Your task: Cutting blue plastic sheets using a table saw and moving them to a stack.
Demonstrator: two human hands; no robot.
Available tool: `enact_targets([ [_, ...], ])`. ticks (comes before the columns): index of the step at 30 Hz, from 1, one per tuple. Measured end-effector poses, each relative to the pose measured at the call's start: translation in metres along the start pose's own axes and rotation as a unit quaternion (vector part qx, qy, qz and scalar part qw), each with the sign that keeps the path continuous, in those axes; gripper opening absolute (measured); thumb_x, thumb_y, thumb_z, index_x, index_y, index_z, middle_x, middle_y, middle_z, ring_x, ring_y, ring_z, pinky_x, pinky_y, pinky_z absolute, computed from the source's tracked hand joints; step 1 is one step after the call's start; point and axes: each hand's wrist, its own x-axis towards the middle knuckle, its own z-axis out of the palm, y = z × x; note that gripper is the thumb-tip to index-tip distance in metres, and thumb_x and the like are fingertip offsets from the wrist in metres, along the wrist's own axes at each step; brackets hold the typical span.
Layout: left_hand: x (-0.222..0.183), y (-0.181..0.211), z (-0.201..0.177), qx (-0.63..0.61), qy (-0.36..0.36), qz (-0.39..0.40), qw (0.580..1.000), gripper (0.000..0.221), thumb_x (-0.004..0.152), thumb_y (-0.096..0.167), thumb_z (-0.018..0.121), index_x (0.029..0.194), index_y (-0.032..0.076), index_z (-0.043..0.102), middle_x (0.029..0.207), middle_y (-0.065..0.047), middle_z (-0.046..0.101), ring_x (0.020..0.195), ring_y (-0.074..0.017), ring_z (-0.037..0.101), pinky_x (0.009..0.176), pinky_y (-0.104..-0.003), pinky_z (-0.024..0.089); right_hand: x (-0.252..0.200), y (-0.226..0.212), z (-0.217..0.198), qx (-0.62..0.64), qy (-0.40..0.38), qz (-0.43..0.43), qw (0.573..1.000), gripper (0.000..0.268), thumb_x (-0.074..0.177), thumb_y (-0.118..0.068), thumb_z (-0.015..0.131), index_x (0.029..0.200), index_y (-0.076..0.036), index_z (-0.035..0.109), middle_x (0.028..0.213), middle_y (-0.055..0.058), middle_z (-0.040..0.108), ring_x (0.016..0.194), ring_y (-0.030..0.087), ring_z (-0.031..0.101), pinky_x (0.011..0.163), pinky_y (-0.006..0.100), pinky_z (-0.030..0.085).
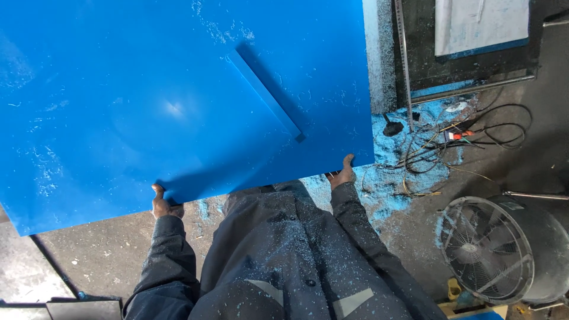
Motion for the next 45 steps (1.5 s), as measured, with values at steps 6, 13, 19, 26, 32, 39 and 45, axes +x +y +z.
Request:
enact_targets([
  [6, 0.032, -0.007, -0.026, 0.012, 0.009, -0.013, 1.000, 0.083, 0.092, 0.059, 0.075, 0.147, 0.000, 0.054, 0.146, -0.021, 0.062, 0.116, -0.0323, 0.066, 0.097, -0.050, 0.060, -0.010, -0.008, 0.008, -0.010, 0.013, 0.005, 1.000, 0.100, 0.091, -0.075, 0.046, 0.166, -0.019, 0.015, 0.169, 0.018, 0.025, 0.150, 0.044, 0.035, 0.117, 0.064, 0.036],
  [13, 0.046, -0.012, -0.032, 0.013, -0.037, -0.006, 0.999, 0.079, 0.094, 0.059, 0.074, 0.147, 0.002, 0.060, 0.141, -0.017, 0.067, 0.093, -0.0225, 0.063, 0.082, -0.042, 0.060, 0.010, -0.003, 0.000, -0.013, -0.012, 0.006, 1.000, 0.099, 0.092, -0.076, 0.046, 0.167, -0.018, 0.015, 0.170, 0.018, 0.023, 0.151, 0.043, 0.035, 0.118, 0.063, 0.036],
  [19, 0.023, -0.003, -0.016, 0.000, -0.020, -0.022, 1.000, 0.077, 0.094, 0.058, 0.076, 0.146, 0.004, 0.060, 0.146, -0.018, 0.067, 0.108, -0.0269, 0.062, 0.093, -0.045, 0.058, -0.003, -0.005, 0.005, -0.008, -0.003, 0.009, 1.000, 0.100, 0.091, -0.075, 0.048, 0.166, -0.018, 0.015, 0.170, 0.017, 0.023, 0.152, 0.043, 0.034, 0.119, 0.063, 0.034],
  [26, 0.000, 0.006, 0.009, 0.036, 0.079, -0.021, 0.996, 0.083, 0.087, 0.054, 0.079, 0.145, 0.002, 0.051, 0.146, -0.021, 0.061, 0.131, -0.0381, 0.063, 0.103, -0.052, 0.058, -0.005, -0.006, 0.011, -0.005, -0.023, -0.005, 1.000, 0.101, 0.090, -0.075, 0.048, 0.166, -0.017, 0.015, 0.169, 0.017, 0.024, 0.152, 0.042, 0.034, 0.119, 0.062, 0.035],
  [32, -0.006, 0.005, 0.019, 0.082, 0.118, -0.015, 0.989, 0.084, 0.084, 0.060, 0.080, 0.140, 0.001, 0.058, 0.138, -0.020, 0.067, 0.125, -0.0346, 0.067, 0.098, -0.049, 0.060, 0.007, -0.005, 0.007, -0.001, -0.020, -0.019, 1.000, 0.102, 0.092, -0.075, 0.048, 0.167, -0.014, 0.016, 0.168, 0.021, 0.026, 0.151, 0.045, 0.037, 0.118, 0.063, 0.037],
  [39, 0.026, -0.001, 0.002, 0.084, 0.099, -0.017, 0.991, 0.077, 0.082, 0.064, 0.079, 0.134, 0.009, 0.064, 0.134, -0.013, 0.071, 0.119, -0.0280, 0.068, 0.094, -0.044, 0.062, -0.008, -0.016, 0.018, -0.023, 0.001, 0.019, 1.000, 0.100, 0.089, -0.075, 0.048, 0.166, -0.021, 0.015, 0.170, 0.015, 0.020, 0.153, 0.042, 0.030, 0.121, 0.064, 0.030],
  [45, 0.043, -0.008, -0.005, 0.126, 0.137, -0.020, 0.982, 0.077, 0.085, 0.067, 0.074, 0.133, 0.008, 0.066, 0.132, -0.011, 0.072, 0.115, -0.0258, 0.067, 0.090, -0.046, 0.058, -0.006, -0.017, 0.014, -0.048, -0.025, 0.004, 0.999, 0.105, 0.088, -0.079, 0.048, 0.167, -0.018, 0.014, 0.171, 0.016, 0.020, 0.154, 0.042, 0.030, 0.120, 0.061, 0.031],
])
